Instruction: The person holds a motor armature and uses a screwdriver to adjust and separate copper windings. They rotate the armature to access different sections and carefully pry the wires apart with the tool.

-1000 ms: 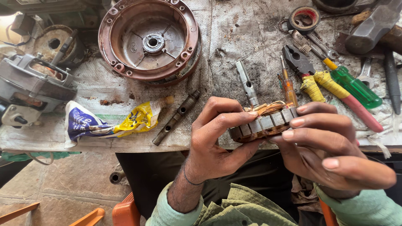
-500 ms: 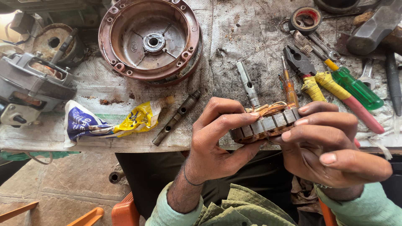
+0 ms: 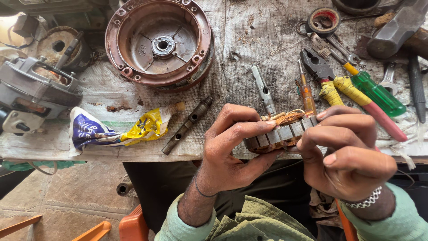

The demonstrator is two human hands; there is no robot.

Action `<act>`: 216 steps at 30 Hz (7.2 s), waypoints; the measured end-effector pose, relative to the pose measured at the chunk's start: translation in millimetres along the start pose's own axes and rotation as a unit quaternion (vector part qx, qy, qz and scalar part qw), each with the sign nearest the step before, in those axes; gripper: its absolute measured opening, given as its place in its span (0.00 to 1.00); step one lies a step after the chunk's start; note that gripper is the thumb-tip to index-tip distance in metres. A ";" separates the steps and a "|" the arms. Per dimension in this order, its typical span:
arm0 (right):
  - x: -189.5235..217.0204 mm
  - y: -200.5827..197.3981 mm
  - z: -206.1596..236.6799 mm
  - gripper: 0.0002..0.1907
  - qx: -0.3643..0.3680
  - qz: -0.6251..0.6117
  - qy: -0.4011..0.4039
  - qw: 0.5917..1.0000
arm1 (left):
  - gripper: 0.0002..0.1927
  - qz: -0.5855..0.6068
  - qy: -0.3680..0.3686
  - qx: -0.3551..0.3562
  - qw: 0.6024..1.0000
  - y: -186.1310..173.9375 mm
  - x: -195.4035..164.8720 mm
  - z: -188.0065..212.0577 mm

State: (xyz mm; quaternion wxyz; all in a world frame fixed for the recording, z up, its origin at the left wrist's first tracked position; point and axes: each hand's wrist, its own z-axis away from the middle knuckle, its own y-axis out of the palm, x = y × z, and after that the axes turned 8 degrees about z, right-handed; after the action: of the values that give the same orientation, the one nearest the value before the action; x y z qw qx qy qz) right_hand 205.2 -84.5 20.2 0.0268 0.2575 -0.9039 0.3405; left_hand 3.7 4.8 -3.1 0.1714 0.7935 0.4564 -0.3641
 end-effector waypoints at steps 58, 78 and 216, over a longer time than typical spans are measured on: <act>-0.2 16.2 -3.5 0.27 0.006 -0.267 0.142 0.953 | 0.10 -0.163 -0.001 0.034 0.986 -5.5 -68.7 -46.3; 3.5 0.8 -13.6 0.29 0.049 -0.283 0.202 0.936 | 0.29 -0.063 -0.062 0.073 0.993 -19.1 -50.8 -40.6; -2.5 -0.2 -11.3 0.25 0.012 -0.120 0.051 0.991 | 0.24 0.022 -0.044 0.168 0.985 -33.4 -35.2 -43.1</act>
State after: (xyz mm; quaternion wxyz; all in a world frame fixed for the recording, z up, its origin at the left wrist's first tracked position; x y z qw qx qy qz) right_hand 206.0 -76.5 28.5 0.1106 0.3467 -0.8596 0.3588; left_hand -17.6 27.3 53.9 0.0641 0.8041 0.3631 -0.4663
